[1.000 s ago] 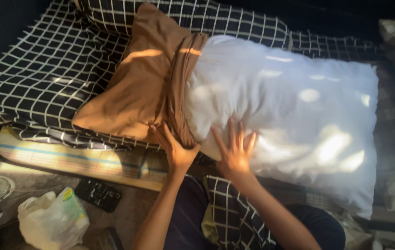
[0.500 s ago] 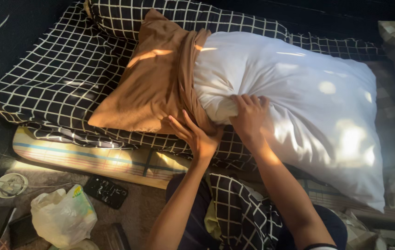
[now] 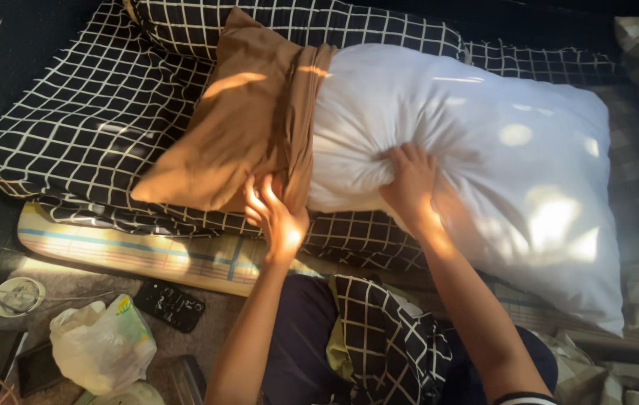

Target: The person removes a white pillow from a brown pillowcase by hand while sitting on a grid-patterned mattress.

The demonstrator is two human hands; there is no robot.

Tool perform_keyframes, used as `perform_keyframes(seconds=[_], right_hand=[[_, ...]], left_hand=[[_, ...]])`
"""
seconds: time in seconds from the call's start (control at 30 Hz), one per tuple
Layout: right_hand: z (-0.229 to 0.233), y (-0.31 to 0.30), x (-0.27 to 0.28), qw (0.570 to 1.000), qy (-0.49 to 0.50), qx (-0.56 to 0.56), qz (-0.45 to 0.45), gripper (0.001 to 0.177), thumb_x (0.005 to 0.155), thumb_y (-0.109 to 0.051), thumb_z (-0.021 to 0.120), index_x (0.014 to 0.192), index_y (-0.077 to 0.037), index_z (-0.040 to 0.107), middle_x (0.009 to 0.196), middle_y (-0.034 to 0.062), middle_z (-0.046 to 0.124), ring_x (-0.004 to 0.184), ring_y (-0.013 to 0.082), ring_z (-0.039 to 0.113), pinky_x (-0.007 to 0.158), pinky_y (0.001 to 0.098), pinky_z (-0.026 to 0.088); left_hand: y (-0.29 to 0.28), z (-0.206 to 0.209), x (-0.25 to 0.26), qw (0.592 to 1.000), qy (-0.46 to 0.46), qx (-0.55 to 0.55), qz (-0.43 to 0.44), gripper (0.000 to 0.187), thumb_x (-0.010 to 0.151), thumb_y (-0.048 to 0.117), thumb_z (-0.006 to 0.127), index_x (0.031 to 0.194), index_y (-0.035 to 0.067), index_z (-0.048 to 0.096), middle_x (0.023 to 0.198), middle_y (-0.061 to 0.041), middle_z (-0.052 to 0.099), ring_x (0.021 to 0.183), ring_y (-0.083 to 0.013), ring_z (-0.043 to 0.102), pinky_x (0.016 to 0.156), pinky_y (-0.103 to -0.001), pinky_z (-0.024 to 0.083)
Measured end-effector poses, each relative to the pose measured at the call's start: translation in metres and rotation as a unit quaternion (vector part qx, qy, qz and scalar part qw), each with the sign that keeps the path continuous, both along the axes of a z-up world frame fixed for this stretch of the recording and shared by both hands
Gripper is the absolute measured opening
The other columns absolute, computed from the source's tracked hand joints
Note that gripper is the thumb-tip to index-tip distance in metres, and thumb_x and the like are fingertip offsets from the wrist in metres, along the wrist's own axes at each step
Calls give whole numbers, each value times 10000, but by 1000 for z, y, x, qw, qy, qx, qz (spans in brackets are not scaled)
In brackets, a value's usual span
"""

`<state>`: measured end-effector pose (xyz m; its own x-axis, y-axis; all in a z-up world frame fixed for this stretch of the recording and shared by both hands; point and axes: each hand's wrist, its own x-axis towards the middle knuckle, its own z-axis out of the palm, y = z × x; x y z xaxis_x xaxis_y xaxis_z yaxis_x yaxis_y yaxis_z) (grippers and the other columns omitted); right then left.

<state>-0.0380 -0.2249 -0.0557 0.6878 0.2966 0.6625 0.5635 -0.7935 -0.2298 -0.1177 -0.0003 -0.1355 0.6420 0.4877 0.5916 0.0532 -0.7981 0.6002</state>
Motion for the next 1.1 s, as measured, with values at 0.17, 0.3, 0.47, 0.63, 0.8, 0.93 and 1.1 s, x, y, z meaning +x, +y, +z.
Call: perform_keyframes(seconds=[0.17,0.3,0.47,0.63,0.8,0.93,1.1], right_hand=[[-53,3,-25,999,25,-23,11,577,438,-140,816,983,-123,624,987,89,590,991,349,552,877,502,373],[-87,2,-41,999,26,-44,7,600,440,-202,833,994,-121,619,989,79,586,975,344,549,829,507,355],[-90,-11,-43,998,3,-40,47,560,510,-239,854,994,-121,599,990,67,570,967,334,538,845,505,353],[-87,-10,-63,997,18,-38,66,605,439,-226,803,993,-80,611,997,84,594,933,336,534,795,497,340],[-88,-1,-73,999,10,-9,41,451,514,-167,784,925,-106,611,926,43,578,899,295,540,801,471,346],[-77,1,-85,998,9,-8,55,477,467,-164,759,913,-82,610,905,49,575,881,306,541,782,468,346],[-54,2,-107,997,1,-46,54,468,530,-129,745,978,-83,617,956,60,588,882,293,542,801,449,355]], left_hand=[[0,20,-26,994,-71,42,-73,907,718,259,839,1487,66,398,1582,-221,260,1367,-454,330,1103,-610,281],[2,46,-9,999,15,30,-35,895,702,255,830,1507,99,471,1627,-247,268,1415,-476,320,1022,-624,332],[41,18,8,997,23,66,-16,827,705,264,822,1444,89,494,1586,-163,387,1395,-438,395,1072,-653,331],[81,1,0,998,32,51,26,706,841,168,760,1509,163,533,1607,-64,488,1418,-382,455,1178,-613,315],[65,49,-7,994,-21,91,-53,803,777,300,833,1467,85,483,1542,-167,430,1361,-449,430,1113,-645,267],[56,82,34,993,-25,61,-99,849,771,336,858,1489,78,484,1589,-165,401,1408,-428,419,1150,-621,302],[50,72,85,987,-82,96,-101,468,925,332,792,1271,37,681,1422,-180,626,1361,-450,509,1152,-521,386]])
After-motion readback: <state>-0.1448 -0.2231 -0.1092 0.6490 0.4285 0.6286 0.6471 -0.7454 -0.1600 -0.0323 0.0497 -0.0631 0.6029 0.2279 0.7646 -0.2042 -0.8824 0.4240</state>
